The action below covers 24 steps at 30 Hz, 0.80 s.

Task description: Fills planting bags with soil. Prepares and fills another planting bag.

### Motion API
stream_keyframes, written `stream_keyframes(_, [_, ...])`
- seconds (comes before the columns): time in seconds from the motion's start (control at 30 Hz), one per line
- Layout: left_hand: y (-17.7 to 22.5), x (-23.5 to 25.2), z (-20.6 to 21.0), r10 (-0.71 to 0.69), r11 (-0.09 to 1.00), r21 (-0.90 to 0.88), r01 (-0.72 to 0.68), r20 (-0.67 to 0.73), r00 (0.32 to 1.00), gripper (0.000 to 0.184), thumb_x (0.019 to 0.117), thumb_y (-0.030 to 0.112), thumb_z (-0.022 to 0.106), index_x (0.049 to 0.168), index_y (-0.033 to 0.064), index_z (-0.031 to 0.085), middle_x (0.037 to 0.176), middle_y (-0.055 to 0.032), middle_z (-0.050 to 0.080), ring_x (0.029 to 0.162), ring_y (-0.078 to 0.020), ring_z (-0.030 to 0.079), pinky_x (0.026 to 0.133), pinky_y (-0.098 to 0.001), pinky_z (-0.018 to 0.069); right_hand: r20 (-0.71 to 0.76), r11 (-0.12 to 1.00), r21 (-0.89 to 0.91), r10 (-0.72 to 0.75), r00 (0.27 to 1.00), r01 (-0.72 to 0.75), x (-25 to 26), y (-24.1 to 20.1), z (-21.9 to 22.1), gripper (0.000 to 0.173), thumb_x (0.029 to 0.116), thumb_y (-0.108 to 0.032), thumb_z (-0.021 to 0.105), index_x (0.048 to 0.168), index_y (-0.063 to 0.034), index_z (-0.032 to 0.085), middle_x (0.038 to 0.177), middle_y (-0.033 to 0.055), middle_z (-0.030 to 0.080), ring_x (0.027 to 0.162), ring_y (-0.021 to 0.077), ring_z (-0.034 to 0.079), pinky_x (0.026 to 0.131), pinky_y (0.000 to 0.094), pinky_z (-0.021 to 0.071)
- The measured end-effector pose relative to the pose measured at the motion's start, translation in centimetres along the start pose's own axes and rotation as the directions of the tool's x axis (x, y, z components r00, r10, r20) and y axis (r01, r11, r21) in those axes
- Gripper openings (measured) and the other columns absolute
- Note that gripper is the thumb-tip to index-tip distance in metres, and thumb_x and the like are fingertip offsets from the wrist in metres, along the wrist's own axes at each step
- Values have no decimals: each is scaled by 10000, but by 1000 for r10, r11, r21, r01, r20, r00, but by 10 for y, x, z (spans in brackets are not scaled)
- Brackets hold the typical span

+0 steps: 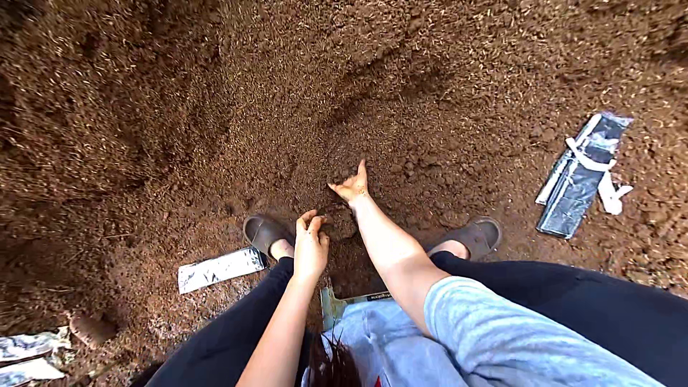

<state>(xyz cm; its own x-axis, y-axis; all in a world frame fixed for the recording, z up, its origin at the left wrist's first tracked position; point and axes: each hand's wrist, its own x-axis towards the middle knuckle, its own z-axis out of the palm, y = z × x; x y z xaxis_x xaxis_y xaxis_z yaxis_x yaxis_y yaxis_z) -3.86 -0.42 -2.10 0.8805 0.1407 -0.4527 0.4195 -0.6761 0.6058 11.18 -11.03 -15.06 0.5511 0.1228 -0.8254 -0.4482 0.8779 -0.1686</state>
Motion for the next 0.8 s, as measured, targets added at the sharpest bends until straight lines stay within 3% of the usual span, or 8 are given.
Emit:
stream_keyframes(0.07, [9, 13, -6, -30, 999, 28, 27, 99, 995, 471, 954, -30, 558, 1405, 94, 619, 1626, -159, 378, 1335, -295, 571, 1055, -445, 524, 134, 999, 35, -21, 991, 17, 12, -12, 24, 866, 934, -830, 284, 1595, -269, 278, 1582, 78, 428, 1445, 281, 430, 1120, 584, 421])
stream_keyframes(0.13, [10, 23, -9, -60, 997, 52, 50, 212, 975, 596, 951, -30, 566, 1524, 125, 511, 1673, -129, 321, 1392, -293, 533, 1091, -469, 501, 199, 999, 45, -17, 980, 8, 22, -25, 35, 835, 948, -800, 329, 1584, -260, 298, 1565, 82, 448, 1434, 276, 444, 1128, 570, 420])
stream_keyframes(0.23, [7, 30, -14, -141, 988, -23, 154, 292, 946, 682, 972, 7, 567, 1606, 180, 383, 1633, -80, 404, 1033, -200, 720, 849, -403, 617, 241, 999, -19, 36, 970, -32, 20, -46, 31, 756, 982, -718, 392, 1557, -230, 335, 1513, 105, 495, 1372, 292, 507, 1075, 555, 473])
stream_keyframes(0.3, [9, 30, -14, -212, 948, -172, 267, 286, 935, 660, 994, 10, 553, 1606, 176, 368, 1440, -169, 569, 787, -195, 710, 720, -370, 612, 230, 998, -58, 48, 972, -35, 16, -60, 32, 783, 976, -732, 380, 1568, -223, 317, 1520, 102, 494, 1375, 287, 507, 1074, 551, 475])
stream_keyframes(0.47, [21, 32, -10, -204, 876, -400, 271, 202, 958, 609, 1010, -20, 512, 1587, 131, 389, 1493, -187, 511, 771, -149, 680, 698, -316, 587, 316, 935, -354, 94, 944, 25, -11, -88, 69, 528, 1051, -529, 400, 1455, -192, 447, 1333, 93, 606, 1195, 242, 617, 965, 448, 549])
stream_keyframes(0.57, [18, 33, -2, -182, 881, -410, 236, 166, 969, 636, 998, -30, 534, 1589, 163, 400, 1424, -194, 568, 741, -178, 679, 699, -354, 594, 327, 725, -687, 252, 911, 46, -44, -102, 78, 397, 1069, -439, 432, 1364, -183, 508, 1186, 72, 654, 1062, 214, 665, 876, 430, 585])
stream_keyframes(0.67, [11, 36, 1, -131, 910, -376, 174, 137, 982, 639, 999, 2, 546, 1600, 144, 381, 1427, -218, 576, 766, -248, 709, 733, -428, 612, 206, 450, -892, 302, 931, 51, -81, -100, 75, 336, 1009, -297, 614, 1305, -141, 578, 1067, 65, 664, 923, 179, 672, 781, 375, 586])
stream_keyframes(0.8, [8, 39, 2, -126, 909, -382, 168, 133, 983, 655, 982, 2, 565, 1598, 122, 378, 1384, -221, 597, 781, -231, 710, 741, -397, 609, 183, -4, -979, 437, 881, 205, -113, -87, 65, 514, 956, -89, 665, 1448, -119, 518, 1162, 119, 662, 935, 191, 667, 805, 379, 580])
